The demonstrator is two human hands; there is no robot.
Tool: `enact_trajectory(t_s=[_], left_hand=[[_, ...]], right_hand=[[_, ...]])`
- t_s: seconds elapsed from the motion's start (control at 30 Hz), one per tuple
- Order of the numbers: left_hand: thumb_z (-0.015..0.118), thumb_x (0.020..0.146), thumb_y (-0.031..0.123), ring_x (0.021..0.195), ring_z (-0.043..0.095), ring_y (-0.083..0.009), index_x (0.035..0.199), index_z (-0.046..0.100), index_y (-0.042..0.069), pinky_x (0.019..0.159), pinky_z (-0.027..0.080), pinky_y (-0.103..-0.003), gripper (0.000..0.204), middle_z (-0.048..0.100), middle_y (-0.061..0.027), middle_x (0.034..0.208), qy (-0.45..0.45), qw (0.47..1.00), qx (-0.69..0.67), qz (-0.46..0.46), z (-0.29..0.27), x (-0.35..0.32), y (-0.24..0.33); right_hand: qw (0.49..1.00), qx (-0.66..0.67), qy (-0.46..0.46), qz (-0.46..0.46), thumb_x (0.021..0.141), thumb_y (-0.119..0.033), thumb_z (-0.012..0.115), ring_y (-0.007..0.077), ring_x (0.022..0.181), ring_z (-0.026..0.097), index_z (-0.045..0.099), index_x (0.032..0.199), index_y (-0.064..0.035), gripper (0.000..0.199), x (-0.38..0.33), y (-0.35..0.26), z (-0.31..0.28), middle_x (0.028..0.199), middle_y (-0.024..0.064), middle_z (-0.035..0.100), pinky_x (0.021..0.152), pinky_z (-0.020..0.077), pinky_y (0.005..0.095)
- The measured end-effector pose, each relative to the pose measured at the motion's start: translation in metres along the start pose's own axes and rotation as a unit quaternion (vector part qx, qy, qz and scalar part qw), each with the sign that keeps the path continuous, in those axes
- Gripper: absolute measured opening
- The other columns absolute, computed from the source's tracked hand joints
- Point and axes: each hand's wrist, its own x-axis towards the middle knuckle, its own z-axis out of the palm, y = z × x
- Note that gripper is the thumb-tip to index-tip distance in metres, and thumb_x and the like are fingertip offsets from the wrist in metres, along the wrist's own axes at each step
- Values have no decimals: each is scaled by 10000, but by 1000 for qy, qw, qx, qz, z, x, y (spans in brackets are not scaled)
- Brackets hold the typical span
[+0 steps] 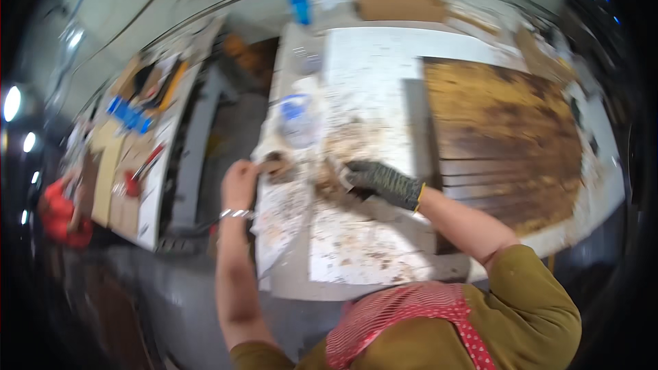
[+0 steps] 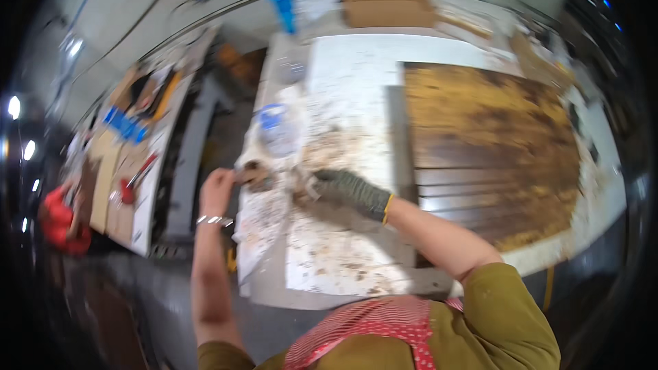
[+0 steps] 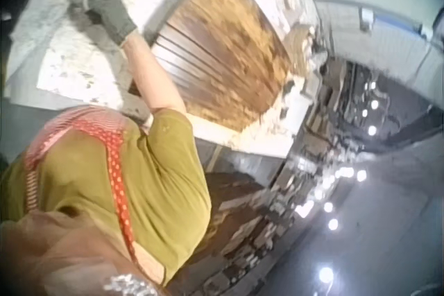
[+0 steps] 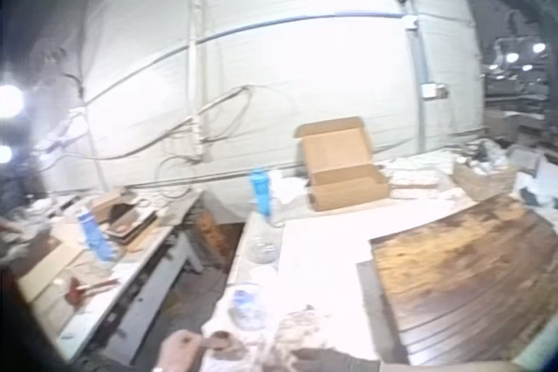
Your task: The person wipes the surface of a slotted wooden panel with a cloth, then repeats the process on two larger flat wooden panels at a workbench.
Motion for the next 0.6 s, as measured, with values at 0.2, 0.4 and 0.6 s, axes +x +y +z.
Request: enact_trajectory(t_s=[0.2,0.4,0.6], left_hand=[[612,988,163,959,580,-171,1268,574,-15,850,484,-303,334,610,-88,1117,82,983,-103,124,25,-29,78],[564,996,179,1146,565,-240,1385,506,69,878,477,-343,408,544,-91,1374,-164,951,-123,233,142,-50,194],[511,1029,244,1342,462,-298,1468,437,50,1098,375,-380,486,472,-143,1480,-199,933,-20,301,196,-56,268]], right_hand=[[915,402,-8,-37,925,-347,695,130,837,603,614,1051,-60,323,-158,64,-43,943,44,618,757,531,285],[934,205,208,-204,872,-480,721,136,753,613,586,1121,-19,541,-342,88,-135,910,21,599,658,557,317],[646,-173,731,-137,925,-294,708,99,830,622,608,1203,-39,390,-535,157,-249,922,20,657,739,532,262]])
